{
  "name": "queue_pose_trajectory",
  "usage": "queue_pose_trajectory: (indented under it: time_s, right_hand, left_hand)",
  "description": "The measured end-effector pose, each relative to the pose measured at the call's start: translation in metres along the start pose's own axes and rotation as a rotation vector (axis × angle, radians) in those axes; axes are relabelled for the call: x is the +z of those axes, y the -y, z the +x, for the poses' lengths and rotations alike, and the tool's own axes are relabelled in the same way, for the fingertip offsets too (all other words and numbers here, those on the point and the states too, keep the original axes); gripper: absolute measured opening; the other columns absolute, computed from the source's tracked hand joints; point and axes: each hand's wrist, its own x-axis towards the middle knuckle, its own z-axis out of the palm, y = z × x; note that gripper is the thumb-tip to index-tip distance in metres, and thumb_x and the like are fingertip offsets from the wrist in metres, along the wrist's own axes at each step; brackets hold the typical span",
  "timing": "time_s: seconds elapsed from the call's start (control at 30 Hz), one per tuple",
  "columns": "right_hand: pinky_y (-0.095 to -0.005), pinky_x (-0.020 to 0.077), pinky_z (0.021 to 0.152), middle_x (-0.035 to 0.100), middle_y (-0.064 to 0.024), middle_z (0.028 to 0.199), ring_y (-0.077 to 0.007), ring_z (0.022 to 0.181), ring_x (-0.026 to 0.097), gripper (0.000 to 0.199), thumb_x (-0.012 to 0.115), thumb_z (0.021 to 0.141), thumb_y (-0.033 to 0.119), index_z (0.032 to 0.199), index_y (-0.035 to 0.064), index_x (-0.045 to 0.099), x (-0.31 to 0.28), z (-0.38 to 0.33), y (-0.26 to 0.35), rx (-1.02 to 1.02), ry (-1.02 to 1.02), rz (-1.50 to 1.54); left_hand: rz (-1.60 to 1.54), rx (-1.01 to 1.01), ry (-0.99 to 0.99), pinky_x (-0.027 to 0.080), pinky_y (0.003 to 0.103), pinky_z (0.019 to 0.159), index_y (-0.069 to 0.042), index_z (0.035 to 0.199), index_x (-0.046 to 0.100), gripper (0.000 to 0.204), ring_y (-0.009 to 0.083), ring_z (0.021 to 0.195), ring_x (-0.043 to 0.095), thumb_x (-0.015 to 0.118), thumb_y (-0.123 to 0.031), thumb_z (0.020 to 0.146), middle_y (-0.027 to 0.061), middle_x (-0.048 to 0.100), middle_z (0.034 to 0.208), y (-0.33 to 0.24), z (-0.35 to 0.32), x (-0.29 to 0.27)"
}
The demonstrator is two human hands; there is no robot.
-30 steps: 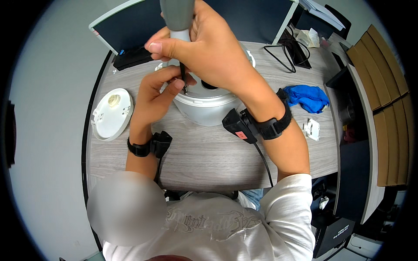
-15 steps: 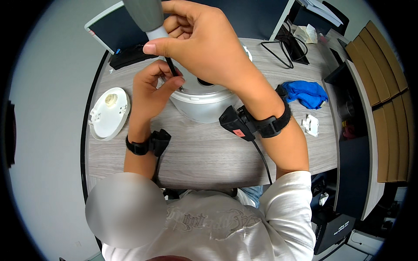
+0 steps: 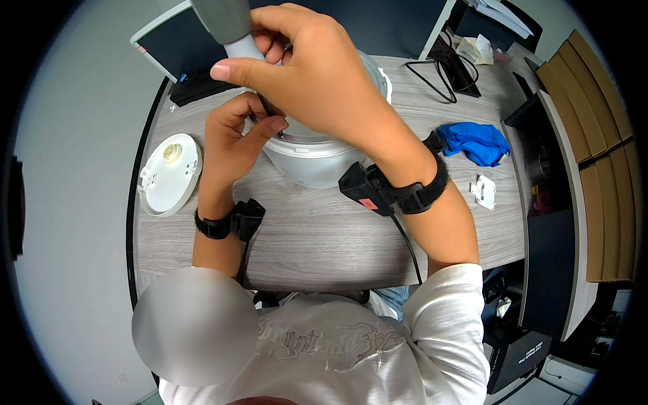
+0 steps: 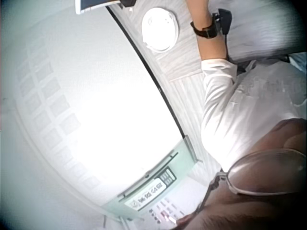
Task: The person wipes the exterior of a white rice cooker with a blue cloth, then uses a screwdriver to remove screws from the lid and body. The lid is detached and set aside, and the person continues unscrewing components from the cooker's rim.
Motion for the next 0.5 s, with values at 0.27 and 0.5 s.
queue_pose_trajectory:
  time_s: [0.27,0.5]
  right_hand:
    - [-0.0194,0.0440,0.073,0.063,0.0003,0.097,-0.0045,0.081,0.053,0.043,0.070,0.092,0.004,0.132,-0.0044,0.056,0.002,-0.004,-0.009,0.004,-0.059,0.553]
    - [-0.0193,0.0434,0.072,0.064,0.0001,0.099,-0.0037,0.080,0.052,0.037,0.074,0.089,0.008,0.123,-0.0010,0.063,-0.004,-0.007,0.016,-0.041,-0.004,0.051]
  left_hand:
    - [-0.087,-0.067,0.060,0.052,0.026,0.074,-0.001,0.095,0.072,0.005,0.0118,0.077,0.067,0.070,-0.002,0.090,0.0050,0.074,0.085,-0.010,0.001,0.000]
    - [0.038,0.032,-0.017,0.049,0.025,0.069,-0.003,0.084,0.068,0.011,0.0100,0.070,0.063,0.079,-0.003,0.083,0.0029,0.072,0.077,-0.001,0.001,0.000]
